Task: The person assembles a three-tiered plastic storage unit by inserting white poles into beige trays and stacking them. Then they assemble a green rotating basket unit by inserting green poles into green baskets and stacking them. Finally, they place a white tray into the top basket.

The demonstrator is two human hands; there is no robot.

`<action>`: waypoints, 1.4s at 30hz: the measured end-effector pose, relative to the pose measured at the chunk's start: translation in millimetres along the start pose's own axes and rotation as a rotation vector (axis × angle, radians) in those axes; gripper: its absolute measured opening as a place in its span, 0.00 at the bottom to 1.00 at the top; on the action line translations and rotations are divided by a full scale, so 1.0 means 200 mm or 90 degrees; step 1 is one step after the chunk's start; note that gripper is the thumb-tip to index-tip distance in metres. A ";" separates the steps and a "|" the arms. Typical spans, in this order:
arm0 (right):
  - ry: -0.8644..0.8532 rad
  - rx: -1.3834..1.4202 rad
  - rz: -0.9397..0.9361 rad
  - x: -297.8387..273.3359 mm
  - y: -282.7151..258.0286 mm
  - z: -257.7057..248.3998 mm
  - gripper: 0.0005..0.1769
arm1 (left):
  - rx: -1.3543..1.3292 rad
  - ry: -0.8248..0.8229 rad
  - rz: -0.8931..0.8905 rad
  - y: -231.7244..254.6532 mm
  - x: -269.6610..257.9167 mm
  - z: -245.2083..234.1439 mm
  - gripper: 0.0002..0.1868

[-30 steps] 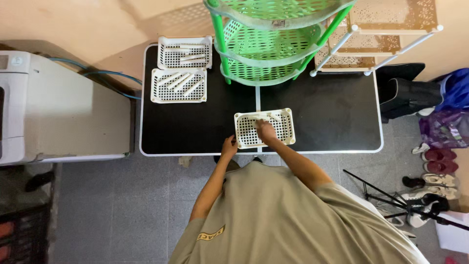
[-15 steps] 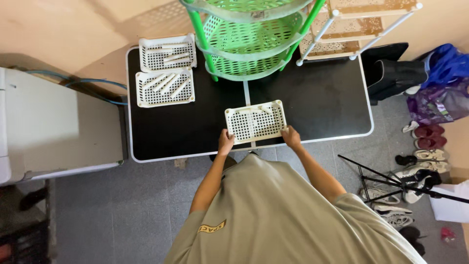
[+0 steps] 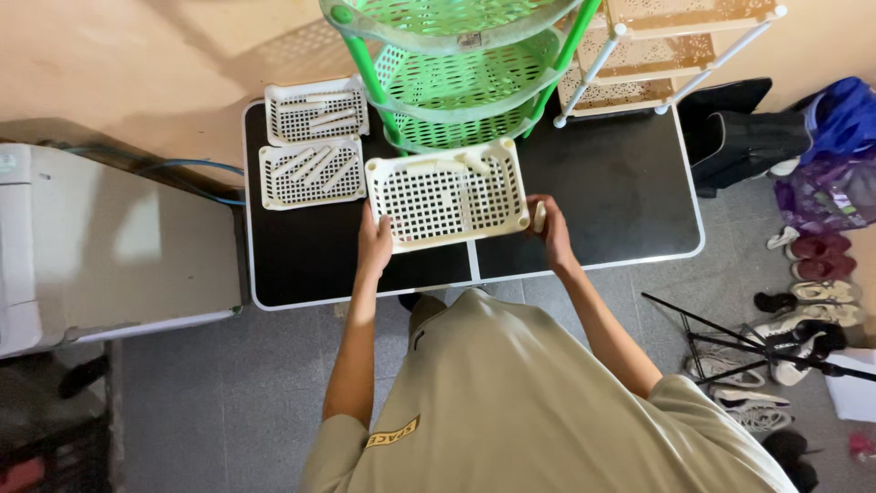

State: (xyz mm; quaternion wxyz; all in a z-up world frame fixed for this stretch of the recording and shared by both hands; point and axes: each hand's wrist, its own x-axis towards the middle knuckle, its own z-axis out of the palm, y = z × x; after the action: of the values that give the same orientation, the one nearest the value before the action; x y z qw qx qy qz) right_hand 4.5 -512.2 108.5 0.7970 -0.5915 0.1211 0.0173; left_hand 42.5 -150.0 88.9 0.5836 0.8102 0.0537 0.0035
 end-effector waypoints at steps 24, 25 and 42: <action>0.004 -0.300 -0.090 -0.01 0.24 -0.14 0.09 | 0.625 0.187 0.374 0.36 -0.06 0.18 0.36; 0.015 -0.323 -0.084 -0.02 0.24 -0.13 0.09 | 0.632 0.162 0.380 0.38 -0.02 0.21 0.36; -0.002 -0.290 -0.064 -0.18 0.17 -0.03 0.11 | 0.532 -0.145 0.579 0.43 0.12 0.48 0.23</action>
State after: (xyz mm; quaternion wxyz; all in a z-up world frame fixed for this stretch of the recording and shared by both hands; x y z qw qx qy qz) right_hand -37.0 -504.5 83.1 0.6428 -0.7616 0.0828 0.0054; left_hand 79.3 -265.8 138.2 0.1598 0.9069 -0.3624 0.1439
